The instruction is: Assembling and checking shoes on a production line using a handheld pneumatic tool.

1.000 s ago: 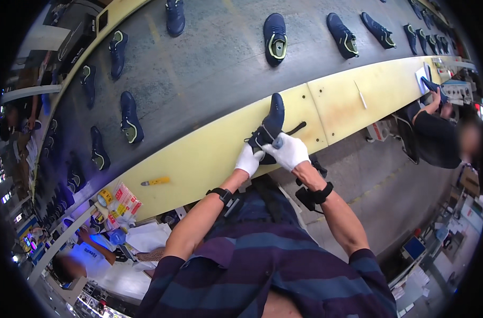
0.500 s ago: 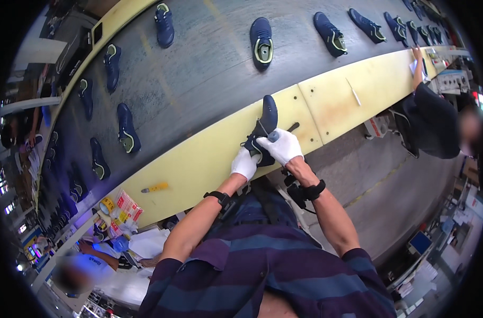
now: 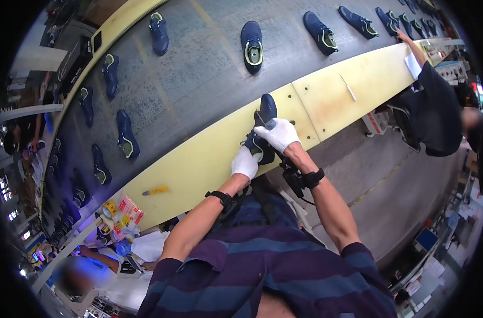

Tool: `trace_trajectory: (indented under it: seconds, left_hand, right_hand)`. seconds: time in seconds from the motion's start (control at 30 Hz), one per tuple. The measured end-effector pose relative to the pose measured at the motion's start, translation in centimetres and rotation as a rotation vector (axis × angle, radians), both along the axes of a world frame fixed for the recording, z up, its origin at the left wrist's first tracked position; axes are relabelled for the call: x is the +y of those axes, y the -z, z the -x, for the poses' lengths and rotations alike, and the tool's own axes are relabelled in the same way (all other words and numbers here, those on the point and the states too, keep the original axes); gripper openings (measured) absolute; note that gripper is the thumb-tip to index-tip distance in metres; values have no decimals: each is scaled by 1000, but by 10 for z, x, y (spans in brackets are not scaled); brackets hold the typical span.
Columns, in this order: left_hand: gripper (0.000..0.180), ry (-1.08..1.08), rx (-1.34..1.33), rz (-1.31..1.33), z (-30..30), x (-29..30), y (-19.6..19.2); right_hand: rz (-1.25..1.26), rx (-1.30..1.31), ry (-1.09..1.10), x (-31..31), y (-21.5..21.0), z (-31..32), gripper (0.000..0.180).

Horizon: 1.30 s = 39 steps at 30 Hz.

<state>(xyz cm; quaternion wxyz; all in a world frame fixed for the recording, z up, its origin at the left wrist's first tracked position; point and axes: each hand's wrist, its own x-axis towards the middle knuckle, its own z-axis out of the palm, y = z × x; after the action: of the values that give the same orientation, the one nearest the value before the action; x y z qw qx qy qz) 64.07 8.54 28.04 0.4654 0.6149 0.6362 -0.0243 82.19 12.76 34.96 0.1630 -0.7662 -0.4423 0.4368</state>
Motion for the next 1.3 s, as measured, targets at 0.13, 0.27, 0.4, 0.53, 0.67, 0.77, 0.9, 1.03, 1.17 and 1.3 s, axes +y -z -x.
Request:
trace_trajectory:
  seconds: [0.13, 0.27, 0.4, 0.53, 0.67, 0.77, 0.9, 1.03, 1.17, 1.3]
  left_hand:
    - [47, 20, -77, 9, 5, -1, 6]
    - [52, -6, -17, -1, 7, -4, 25]
    - [56, 36, -181, 10, 20, 3, 69]
    - [64, 47, -399, -51, 26, 6, 72]
    - [69, 24, -506, 60, 25, 12, 69]
    - [63, 42, -487, -69, 28, 11, 73]
    - [54, 123, -208, 139, 18, 20, 30]
    - [48, 44, -177, 106, 13, 17, 30]
    - [48, 108, -165, 83, 14, 16, 36]
    - [51, 81, -250, -22, 19, 13, 45]
  right_hand:
    - [60, 40, -40, -23, 5, -10, 55]
    - [74, 131, 33, -54, 18, -21, 52]
    - [124, 211, 93, -67, 31, -25, 51]
    - [168, 284, 127, -70, 22, -28, 51]
    - [179, 178, 110, -82, 35, -39, 53]
    - [113, 25, -48, -67, 14, -37, 52]
    - [67, 8, -174, -34, -10, -17, 50]
    - [28, -65, -309, -21, 2, -6, 48]
    - [23, -78, -279, -31, 6, -7, 49]
    - [112, -21, -231, -50, 10, -17, 49]
